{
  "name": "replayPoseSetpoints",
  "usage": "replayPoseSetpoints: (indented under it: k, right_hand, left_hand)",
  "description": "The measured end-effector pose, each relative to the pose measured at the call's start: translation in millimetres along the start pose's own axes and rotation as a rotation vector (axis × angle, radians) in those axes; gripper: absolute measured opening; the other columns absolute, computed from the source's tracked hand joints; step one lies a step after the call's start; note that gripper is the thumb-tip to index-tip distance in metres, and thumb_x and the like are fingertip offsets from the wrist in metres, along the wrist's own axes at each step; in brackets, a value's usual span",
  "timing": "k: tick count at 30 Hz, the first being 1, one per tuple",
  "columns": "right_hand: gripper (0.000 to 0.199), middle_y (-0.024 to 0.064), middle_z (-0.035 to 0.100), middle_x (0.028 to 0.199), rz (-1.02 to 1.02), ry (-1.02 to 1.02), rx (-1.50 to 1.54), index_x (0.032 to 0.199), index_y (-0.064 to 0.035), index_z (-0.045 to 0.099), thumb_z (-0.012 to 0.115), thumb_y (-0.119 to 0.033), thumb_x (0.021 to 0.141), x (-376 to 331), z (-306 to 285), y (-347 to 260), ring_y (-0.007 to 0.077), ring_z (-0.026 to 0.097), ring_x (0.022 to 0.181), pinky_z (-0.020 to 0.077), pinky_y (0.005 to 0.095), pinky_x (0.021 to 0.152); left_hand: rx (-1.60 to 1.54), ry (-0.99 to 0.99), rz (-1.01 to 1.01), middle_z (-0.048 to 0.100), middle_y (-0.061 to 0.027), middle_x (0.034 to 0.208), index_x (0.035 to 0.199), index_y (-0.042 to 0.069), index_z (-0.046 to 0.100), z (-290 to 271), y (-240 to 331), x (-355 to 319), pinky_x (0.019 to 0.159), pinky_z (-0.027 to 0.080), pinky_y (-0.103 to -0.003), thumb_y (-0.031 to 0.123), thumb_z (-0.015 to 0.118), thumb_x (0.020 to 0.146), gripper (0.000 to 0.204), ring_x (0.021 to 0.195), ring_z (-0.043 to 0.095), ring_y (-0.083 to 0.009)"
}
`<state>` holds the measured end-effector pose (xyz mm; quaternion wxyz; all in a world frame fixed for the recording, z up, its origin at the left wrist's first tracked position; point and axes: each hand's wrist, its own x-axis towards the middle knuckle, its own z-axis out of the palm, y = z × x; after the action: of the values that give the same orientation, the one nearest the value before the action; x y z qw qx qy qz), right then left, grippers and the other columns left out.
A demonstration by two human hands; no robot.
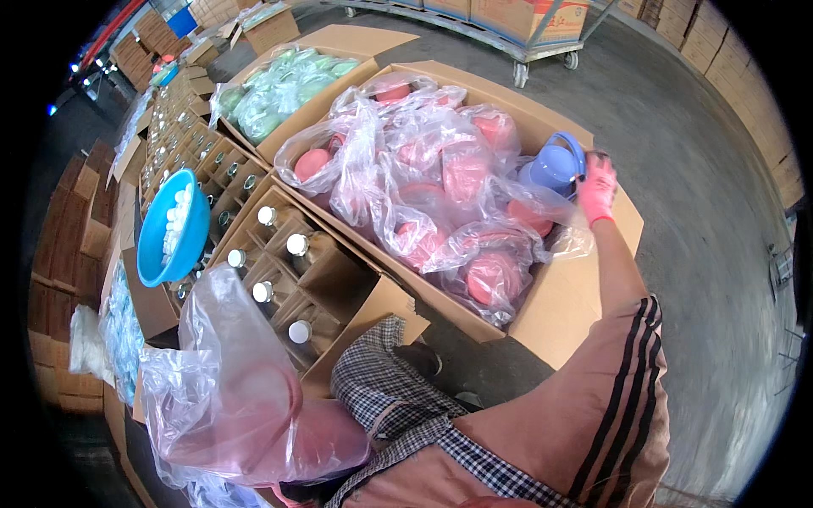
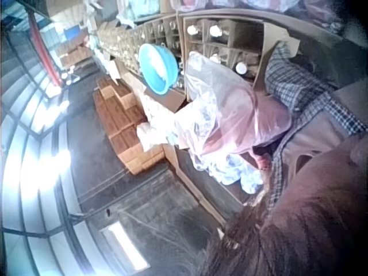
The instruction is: The person sits on the floor in a warehouse and packs plastic pitchers into cardboard boxes. They remove pitchers from plastic bags, inspect them, and place them into boxes alongside other items like glass jars. The person handles both purple and pink pitchers, ensuring they are properly placed within the packaging.
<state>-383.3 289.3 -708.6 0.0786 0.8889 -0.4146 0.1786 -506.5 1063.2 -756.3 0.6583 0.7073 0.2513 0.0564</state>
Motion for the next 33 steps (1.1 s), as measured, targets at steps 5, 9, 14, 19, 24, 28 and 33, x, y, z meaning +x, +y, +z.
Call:
replayPoseSetpoints:
  k: [5,9,14,19,24,28,33]
  right_hand:
    - [0.045,0.0183,0.040,0.117,-0.157,-0.017,0.024,0.116,-0.0095,0.041,0.043,0.001,0.072,-2.9,43.6,-3.2,0.0375,0.030,0.116,0.0343,0.0423,0.092]
    - [0.038,0.0263,0.038,0.118,0.312,0.237,0.419,0.113,-0.0010,0.040,0.040,-0.007,0.075,0.9,48.1,-11.0,0.0394,0.038,0.110,0.0366,0.0396,0.089]
    - [0.034,0.0233,0.049,0.106,0.398,-0.112,0.421,0.109,0.0006,0.041,0.039,-0.008,0.076,17.5,45.3,-6.1,0.0360,0.050,0.097,0.0419,0.0414,0.081]
    - [0.050,0.0244,0.035,0.123,0.200,-0.057,0.204,0.117,0.0035,0.037,0.051,-0.025,0.078,-10.2,-7.6,-50.9,0.0365,0.038,0.111,0.0328,0.0407,0.091]
    - [0.053,0.0228,0.039,0.121,-0.408,-0.363,1.063,0.120,0.0055,0.035,0.054,-0.022,0.080,-133.8,-90.5,-154.5,0.0298,0.037,0.114,0.0277,0.0348,0.096]
    - [0.073,0.0116,0.036,0.124,-0.764,-0.900,1.687,0.130,-0.0014,0.022,0.064,-0.020,0.073,-240.0,-180.2,-240.9,0.0234,0.035,0.115,0.0296,0.0309,0.094]
    - [0.092,0.0057,0.037,0.122,-0.616,-1.418,2.061,0.131,-0.0036,0.019,0.075,-0.010,0.058,-317.5,-177.4,-299.7,0.0131,0.039,0.108,0.0328,0.0295,0.091]
  left_hand:
    - [-0.041,-0.049,0.016,0.046,-0.0105,0.101,0.111,0.000,0.040,-8.9,-1.5,-1.6,0.079,0.039,-0.035,0.020,0.047,0.080,0.038,0.090,0.046,-0.0204]
    - [-0.081,-0.048,0.003,0.047,-0.0098,0.099,0.110,0.000,0.041,-16.1,-8.4,-6.4,0.077,0.040,-0.034,0.019,0.048,0.080,0.037,0.088,0.047,-0.0197]
    - [-0.150,-0.028,-0.013,0.048,-0.0088,0.096,0.109,0.001,0.042,-34.0,-15.0,-17.1,0.075,0.041,-0.034,0.019,0.049,0.079,0.035,0.086,0.047,-0.0190]
    - [-0.288,-0.045,-0.068,0.049,-0.0079,0.094,0.108,0.002,0.043,-35.9,-19.9,-19.3,0.073,0.042,-0.033,0.018,0.049,0.079,0.034,0.083,0.048,-0.0182]
    - [-0.394,0.116,0.014,0.052,-0.0029,0.079,0.098,0.001,0.048,-1.3,-0.7,-36.5,0.063,0.043,-0.027,0.009,0.055,0.074,0.026,0.066,0.051,-0.0150]
    - [-0.202,-0.057,0.066,0.054,-0.0025,0.073,0.092,-0.001,0.052,40.4,80.7,-50.4,0.060,0.043,-0.025,0.006,0.065,0.066,0.031,0.065,0.052,-0.0118]
    - [-0.009,-0.070,0.126,0.057,-0.0028,0.081,0.092,-0.003,0.055,47.9,110.4,-73.0,0.067,0.042,-0.024,0.010,0.066,0.066,0.031,0.073,0.052,-0.0103]
